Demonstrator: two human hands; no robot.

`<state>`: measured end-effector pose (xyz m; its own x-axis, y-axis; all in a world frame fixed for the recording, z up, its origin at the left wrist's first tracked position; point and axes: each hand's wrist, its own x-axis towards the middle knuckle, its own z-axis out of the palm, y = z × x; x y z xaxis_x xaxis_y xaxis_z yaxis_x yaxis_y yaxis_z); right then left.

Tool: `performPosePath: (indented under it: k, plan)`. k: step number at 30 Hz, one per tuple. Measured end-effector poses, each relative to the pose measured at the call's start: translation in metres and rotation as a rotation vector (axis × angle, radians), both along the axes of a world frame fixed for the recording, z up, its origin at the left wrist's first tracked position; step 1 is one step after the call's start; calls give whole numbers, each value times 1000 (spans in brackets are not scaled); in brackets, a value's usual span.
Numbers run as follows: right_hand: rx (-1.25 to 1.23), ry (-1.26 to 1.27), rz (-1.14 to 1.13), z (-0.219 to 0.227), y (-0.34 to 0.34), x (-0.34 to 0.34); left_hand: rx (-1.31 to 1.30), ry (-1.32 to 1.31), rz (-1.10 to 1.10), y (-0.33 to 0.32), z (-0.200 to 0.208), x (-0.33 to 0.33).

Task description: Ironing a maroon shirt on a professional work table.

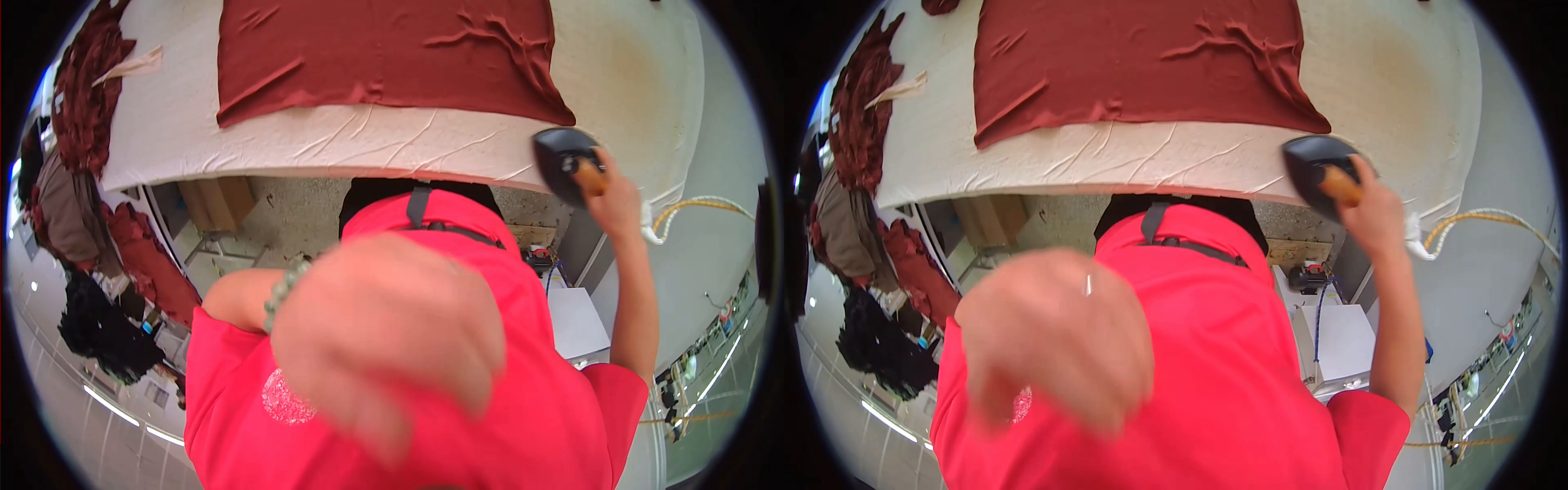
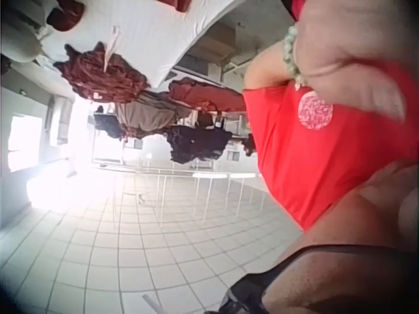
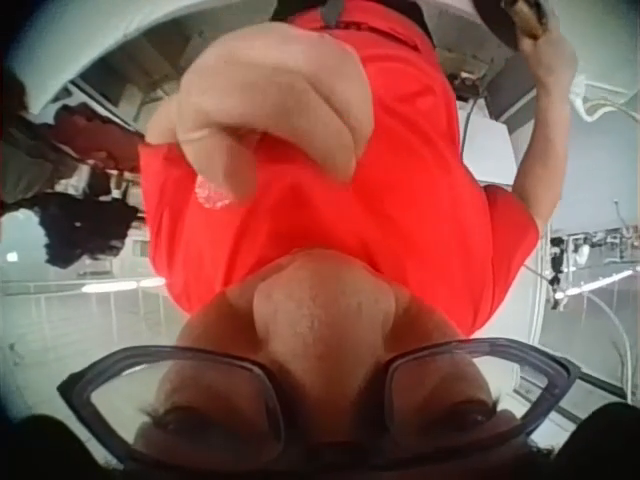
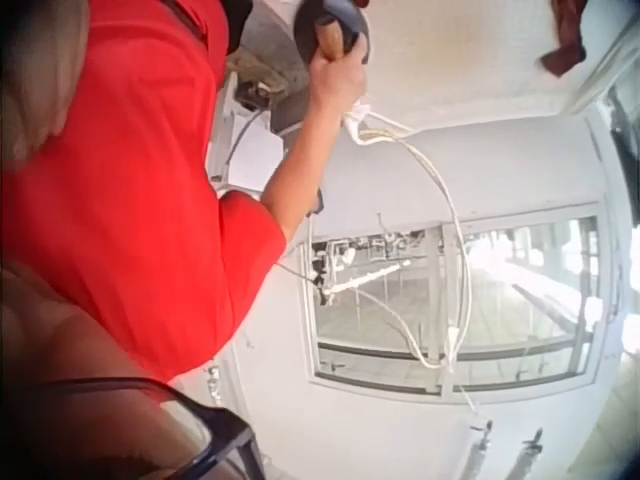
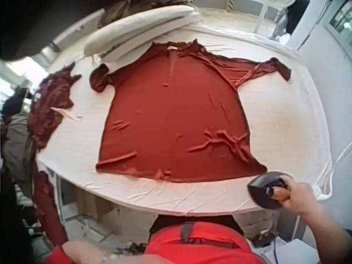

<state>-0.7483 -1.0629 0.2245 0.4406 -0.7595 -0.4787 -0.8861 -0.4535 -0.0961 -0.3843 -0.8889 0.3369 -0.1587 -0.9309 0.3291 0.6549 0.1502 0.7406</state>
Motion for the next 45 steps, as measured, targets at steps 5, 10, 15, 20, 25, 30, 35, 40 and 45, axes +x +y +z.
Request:
performPosePath:
  k: [5,10,15,20,25,30,35,40,45]
  plan:
    - [-128,-153,-149,-20,-102,-59,-222,206,318,-18,28,-79]
    - [-176,-97,-186,-32,-196,-47,-216,278,529,-34,48,-122]
    - [-237,-146,-158,-43,-239,-15,-179,288,610,-53,53,-135]
    - [-564,-214,-135,-30,-222,15,-205,259,473,-79,49,-126]
    - [-511,-762,-74,-30,-98,46,-9,174,371,-113,49,-97]
    - [-294,-553,-396,-66,-7,56,-116,119,97,-166,25,-74]
    - [-242,-561,-673,-70,4,69,-232,57,-153,-211,5,-73]
    - [-167,-630,-1029,-64,14,85,-373,-338,-218,-249,-38,-53]
    - [-261,-597,-975,-69,30,83,-524,-1652,-230,-384,-126,-11]
